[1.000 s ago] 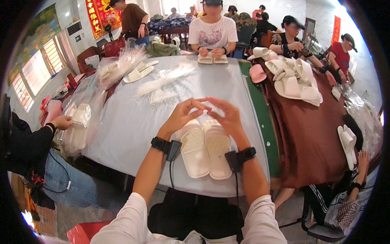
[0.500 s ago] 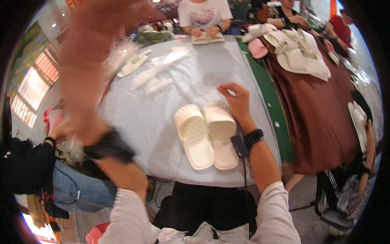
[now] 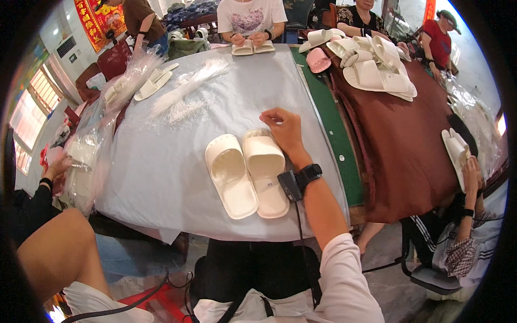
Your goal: Manually assemble and inspect white slippers at a production table.
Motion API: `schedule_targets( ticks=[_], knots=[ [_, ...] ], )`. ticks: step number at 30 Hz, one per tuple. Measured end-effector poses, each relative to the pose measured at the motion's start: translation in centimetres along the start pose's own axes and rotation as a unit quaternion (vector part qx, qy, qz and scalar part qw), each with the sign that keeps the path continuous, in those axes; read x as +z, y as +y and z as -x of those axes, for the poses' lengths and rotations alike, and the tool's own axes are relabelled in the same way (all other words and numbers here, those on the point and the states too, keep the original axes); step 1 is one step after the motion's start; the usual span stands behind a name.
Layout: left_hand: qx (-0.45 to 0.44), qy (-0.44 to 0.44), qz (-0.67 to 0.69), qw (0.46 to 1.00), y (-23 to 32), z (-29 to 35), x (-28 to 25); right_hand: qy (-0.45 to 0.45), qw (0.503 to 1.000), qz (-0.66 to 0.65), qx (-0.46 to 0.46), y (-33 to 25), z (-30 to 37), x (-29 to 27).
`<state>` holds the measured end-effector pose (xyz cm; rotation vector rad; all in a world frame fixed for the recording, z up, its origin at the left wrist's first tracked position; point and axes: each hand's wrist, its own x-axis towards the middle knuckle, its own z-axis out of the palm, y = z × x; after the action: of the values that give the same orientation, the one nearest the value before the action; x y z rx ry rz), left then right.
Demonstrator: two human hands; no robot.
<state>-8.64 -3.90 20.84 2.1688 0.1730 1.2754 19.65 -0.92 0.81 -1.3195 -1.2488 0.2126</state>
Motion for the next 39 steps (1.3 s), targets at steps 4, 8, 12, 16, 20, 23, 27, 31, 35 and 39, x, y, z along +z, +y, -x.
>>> schedule_targets(
  ticks=[4,8,12,16,20,23,27,31,35,39],
  knots=[
    [0.011,0.020,0.013,1.000,1.3,0.5,-0.4,0.003,1.000,-0.020,0.001,-0.6,-0.4,0.4],
    [0.051,0.042,0.020,0.998,1.5,-0.3,-0.6,-0.003,1.000,0.020,0.002,-0.3,0.5,0.5],
    [0.044,0.043,0.042,0.997,1.3,0.7,-0.4,-0.003,1.000,-0.007,0.016,-0.7,0.7,0.7],
    [0.025,0.042,0.061,0.997,1.9,1.3,0.6,0.003,1.000,0.003,0.001,-0.6,-0.1,0.7],
    [0.018,0.006,0.067,0.998,4.0,1.2,-0.8,0.002,0.999,-0.050,0.002,0.7,-1.1,1.0],
    [0.030,-0.004,0.032,0.999,6.5,0.7,-2.4,-0.008,0.995,-0.094,-0.011,-0.1,-1.5,0.6],
    [0.064,-0.007,0.040,0.997,6.5,0.2,-2.7,-0.029,0.991,-0.132,0.014,-0.1,-0.9,-2.0],
    [-0.092,-0.165,-0.208,0.960,-0.7,0.7,-0.9,-0.066,0.970,-0.234,0.009,-6.9,-0.5,-2.1],
    [-0.127,-0.267,-0.250,0.922,-10.6,2.9,1.6,-0.219,0.963,-0.150,0.053,-9.3,2.1,-3.9],
    [-0.246,-0.366,-0.268,0.856,-16.2,2.6,2.7,-0.300,0.932,-0.131,0.153,-9.5,5.0,-4.4]
  ],
)
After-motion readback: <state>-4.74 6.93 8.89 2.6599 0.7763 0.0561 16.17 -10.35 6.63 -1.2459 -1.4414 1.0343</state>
